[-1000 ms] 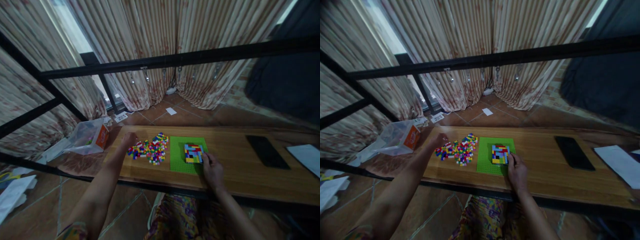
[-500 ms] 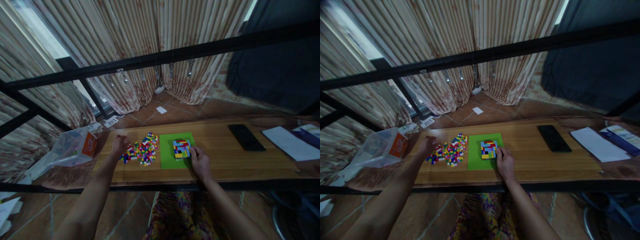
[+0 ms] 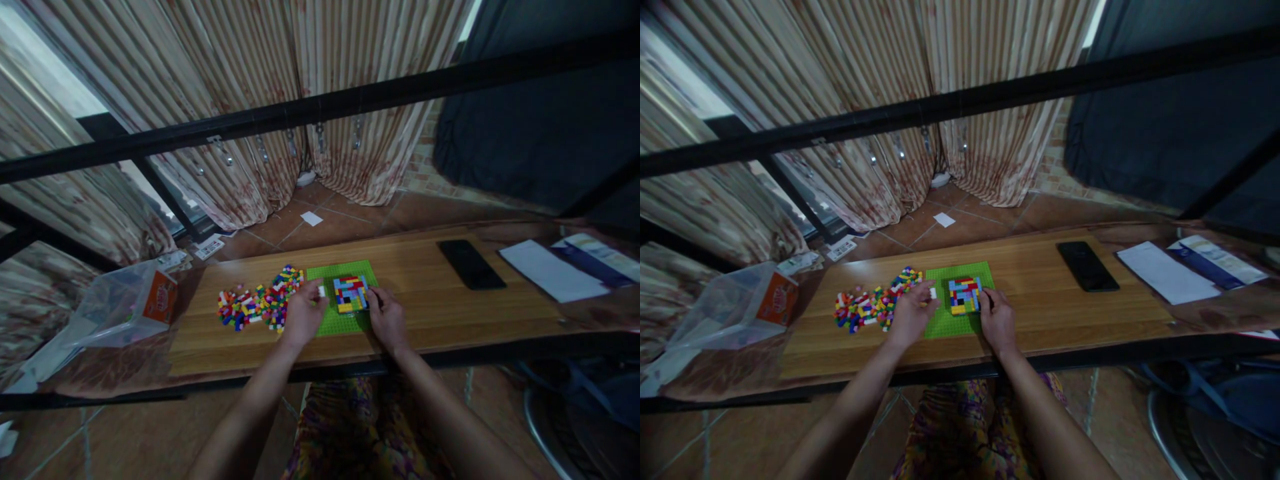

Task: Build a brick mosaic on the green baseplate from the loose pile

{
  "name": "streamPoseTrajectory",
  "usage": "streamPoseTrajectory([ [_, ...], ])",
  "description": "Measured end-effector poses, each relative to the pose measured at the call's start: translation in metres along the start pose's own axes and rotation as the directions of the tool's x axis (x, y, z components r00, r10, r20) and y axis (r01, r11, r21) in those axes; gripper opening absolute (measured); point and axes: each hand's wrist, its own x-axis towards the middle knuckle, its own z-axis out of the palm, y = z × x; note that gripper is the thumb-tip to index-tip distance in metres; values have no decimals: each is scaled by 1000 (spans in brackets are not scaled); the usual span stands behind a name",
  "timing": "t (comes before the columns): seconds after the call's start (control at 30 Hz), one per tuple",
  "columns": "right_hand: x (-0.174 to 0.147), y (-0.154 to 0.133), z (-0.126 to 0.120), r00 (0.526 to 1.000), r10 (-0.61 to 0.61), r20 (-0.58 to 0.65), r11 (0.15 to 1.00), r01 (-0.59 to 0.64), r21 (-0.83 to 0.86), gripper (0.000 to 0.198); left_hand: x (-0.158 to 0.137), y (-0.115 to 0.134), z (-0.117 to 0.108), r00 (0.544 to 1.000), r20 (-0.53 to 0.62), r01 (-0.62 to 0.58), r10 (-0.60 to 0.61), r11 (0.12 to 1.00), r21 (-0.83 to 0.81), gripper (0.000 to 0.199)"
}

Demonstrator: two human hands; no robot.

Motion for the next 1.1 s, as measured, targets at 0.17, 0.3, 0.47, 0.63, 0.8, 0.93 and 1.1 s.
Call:
streamPoseTrajectory([
  [0.17,0,0,1,1000,-25,-13,1000,25,17,41,-1,31,43,988,142,50,-66,993,109,28],
  [0.3,0,0,0,999,-30,-12,999,30,27,40,8,40,50,982,158,60,-102,966,250,24],
  [0.47,1,0,0,1000,-16,1,999,15,46,39,12,41,58,977,192,39,-97,958,285,17],
  [0.63,1,0,0,1000,-12,-3,999,12,52,38,12,40,59,972,216,42,-91,975,219,24],
  [0.8,0,2,1,1000,-17,-12,999,18,45,38,11,37,60,978,199,46,-68,992,114,28],
  [0.93,0,2,1,1000,-15,-11,999,15,37,38,11,36,62,977,188,84,-97,993,79,27],
  [1.1,0,2,1,1000,-20,-15,999,20,34,39,13,34,66,980,176,88,-95,995,50,29],
])
